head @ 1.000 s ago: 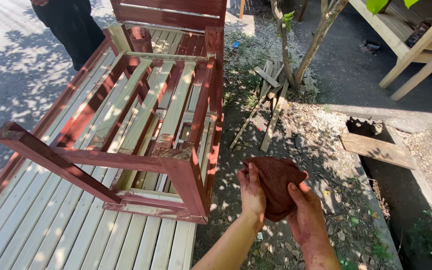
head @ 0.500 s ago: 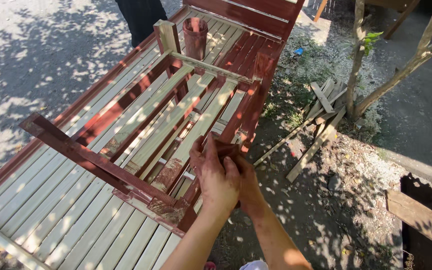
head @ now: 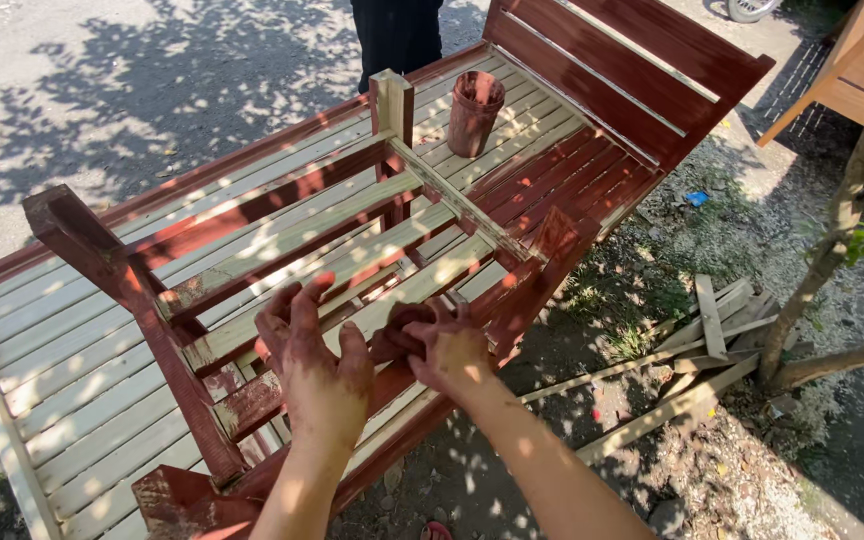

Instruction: The person applies red wood stain to the slats of a wooden bench using a cloth, wiping the stain across the bare planks and working section by section. They occasionally reposition the bench and dip the cloth into a stain container while continuing to coat the wood.

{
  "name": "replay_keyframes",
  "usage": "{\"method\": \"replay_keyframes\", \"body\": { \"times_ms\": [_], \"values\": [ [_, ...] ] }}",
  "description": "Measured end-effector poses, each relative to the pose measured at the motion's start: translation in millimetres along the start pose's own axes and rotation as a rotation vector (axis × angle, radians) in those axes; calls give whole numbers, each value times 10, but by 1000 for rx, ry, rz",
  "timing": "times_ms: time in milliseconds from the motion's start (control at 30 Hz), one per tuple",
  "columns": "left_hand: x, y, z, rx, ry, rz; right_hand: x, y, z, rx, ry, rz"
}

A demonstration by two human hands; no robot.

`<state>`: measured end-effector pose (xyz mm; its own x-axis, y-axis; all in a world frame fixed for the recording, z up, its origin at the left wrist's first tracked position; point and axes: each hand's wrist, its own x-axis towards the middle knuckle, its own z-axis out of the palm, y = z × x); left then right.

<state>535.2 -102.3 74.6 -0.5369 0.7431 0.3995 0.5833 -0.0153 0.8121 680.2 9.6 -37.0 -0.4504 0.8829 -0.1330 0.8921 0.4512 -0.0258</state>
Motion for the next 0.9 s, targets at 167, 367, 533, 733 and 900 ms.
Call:
{"method": "replay_keyframes", "body": {
  "times_ms": [167, 367, 533, 733, 900],
  "values": [
    [-146, 84, 269, 43, -59, -100, 690, 1160, -197, 157, -104, 340],
    [8, 145, 756, 50, -55, -71, 1075, 1730, 49, -422, 239, -201],
    [252, 72, 1368, -166, -149, -167, 1092, 1799, 329, -95, 200, 69],
    [709, -459, 1663, -77, -303, -307, 646, 1641, 281, 248, 532, -90],
    [1130, -1120, 2066, 118, -321, -275, 882, 1627, 10, 309, 257, 195]
  ]
}}
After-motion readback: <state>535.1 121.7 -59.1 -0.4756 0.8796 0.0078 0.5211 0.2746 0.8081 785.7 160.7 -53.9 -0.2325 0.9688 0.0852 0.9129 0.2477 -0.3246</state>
